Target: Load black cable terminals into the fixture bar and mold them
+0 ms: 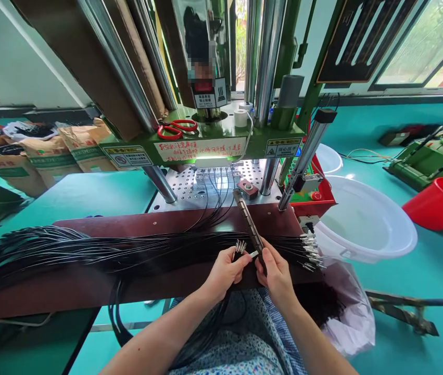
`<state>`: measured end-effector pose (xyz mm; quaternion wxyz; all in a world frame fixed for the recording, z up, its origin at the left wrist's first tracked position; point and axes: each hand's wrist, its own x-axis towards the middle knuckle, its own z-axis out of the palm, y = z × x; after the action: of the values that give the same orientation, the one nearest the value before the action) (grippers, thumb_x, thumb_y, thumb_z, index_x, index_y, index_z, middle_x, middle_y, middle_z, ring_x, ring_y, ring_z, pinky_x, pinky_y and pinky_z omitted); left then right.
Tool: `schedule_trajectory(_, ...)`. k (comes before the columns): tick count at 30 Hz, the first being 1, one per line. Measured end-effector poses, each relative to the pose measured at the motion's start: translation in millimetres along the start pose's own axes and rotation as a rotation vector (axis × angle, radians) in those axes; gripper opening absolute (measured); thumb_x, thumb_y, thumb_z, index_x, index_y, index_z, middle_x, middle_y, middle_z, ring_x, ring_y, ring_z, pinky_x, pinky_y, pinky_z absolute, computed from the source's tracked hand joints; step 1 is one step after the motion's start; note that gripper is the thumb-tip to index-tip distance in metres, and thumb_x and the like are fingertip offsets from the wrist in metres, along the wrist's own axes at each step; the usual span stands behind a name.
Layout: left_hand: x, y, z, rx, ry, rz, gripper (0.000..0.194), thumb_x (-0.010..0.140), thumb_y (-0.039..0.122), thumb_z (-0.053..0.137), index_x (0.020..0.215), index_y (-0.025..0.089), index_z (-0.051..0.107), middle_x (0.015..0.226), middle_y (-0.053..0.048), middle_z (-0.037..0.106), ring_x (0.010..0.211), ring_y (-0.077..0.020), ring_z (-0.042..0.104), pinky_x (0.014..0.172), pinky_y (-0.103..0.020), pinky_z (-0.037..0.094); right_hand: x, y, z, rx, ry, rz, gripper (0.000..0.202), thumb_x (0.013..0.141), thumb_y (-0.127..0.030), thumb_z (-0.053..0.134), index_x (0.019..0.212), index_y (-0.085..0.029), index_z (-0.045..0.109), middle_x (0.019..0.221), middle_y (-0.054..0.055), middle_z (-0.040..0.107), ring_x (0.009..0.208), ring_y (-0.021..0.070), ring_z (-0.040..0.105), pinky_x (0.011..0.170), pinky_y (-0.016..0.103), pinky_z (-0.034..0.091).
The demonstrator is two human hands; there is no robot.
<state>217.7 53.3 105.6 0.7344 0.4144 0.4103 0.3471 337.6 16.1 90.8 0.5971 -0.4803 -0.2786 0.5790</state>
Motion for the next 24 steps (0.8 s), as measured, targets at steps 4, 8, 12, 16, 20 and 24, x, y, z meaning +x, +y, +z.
schedule_trajectory(4,0,-3,-2.3,0.068,0.038,0.045,0.036,0.066,0.048,0.065,0.068,0.017,0.047,0.040,0.011,0.032,0.032,-0.0025,0.024,0.033,-0.018,0.017,-1,3,-1,-0.030,0.014,-0.023,0.047,0.084,-0.042,0.054,0.126,-0.022,0.049,0.052,-0.008,0.036,0.040,0.0024,0.025,0.036,0.014,0.017)
schedule_trajectory(8,-1,-7,-2.8,0.122,0.054,0.083,0.033,0.069,0.045,0.063,0.068,0.016,0.048,0.043,0.010,0.033,0.034,-0.0022,0.024,0.035,-0.018,0.018,-3,3,-1,-0.040,-0.003,-0.008,0.048,0.083,-0.044,0.055,0.125,-0.023,0.051,0.052,-0.008,0.034,0.040,0.0022,0.025,0.037,0.013,0.019)
schedule_trajectory(12,-1,-6,-2.1,0.153,0.068,0.142,0.031,0.071,0.044,0.062,0.068,0.016,0.048,0.046,0.009,0.034,0.037,-0.0025,0.025,0.037,-0.018,0.020,-5,2,2,-0.096,0.074,-0.010,0.051,0.074,-0.048,0.064,0.119,-0.026,0.056,0.061,-0.004,0.046,0.049,0.0038,0.039,0.041,0.012,0.030)
schedule_trajectory(16,2,3,-6.6,0.085,0.027,0.151,0.035,0.075,0.051,0.054,0.072,0.018,0.045,0.047,0.010,0.032,0.038,-0.0036,0.028,0.038,-0.018,0.023,-6,1,5,-0.064,0.109,-0.003,0.049,0.075,-0.046,0.064,0.119,-0.025,0.056,0.060,-0.004,0.046,0.049,0.0037,0.040,0.041,0.012,0.031)
schedule_trajectory(20,6,15,-14.9,-0.041,0.100,0.117,0.037,0.074,0.052,0.055,0.073,0.021,0.035,0.047,0.012,0.027,0.036,-0.0029,0.021,0.035,-0.016,0.018,-7,1,3,0.001,0.055,-0.026,0.047,0.082,-0.043,0.057,0.124,-0.024,0.052,0.052,-0.008,0.039,0.039,0.0020,0.027,0.036,0.013,0.020)
schedule_trajectory(24,5,18,-15.3,0.025,-0.007,0.000,0.034,0.070,0.045,0.062,0.072,0.020,0.040,0.042,0.013,0.027,0.033,-0.0021,0.019,0.033,-0.017,0.016,-7,4,0,-0.038,0.047,-0.020,0.044,0.082,-0.042,0.058,0.122,-0.024,0.053,0.055,-0.006,0.041,0.045,0.0035,0.032,0.039,0.014,0.023)
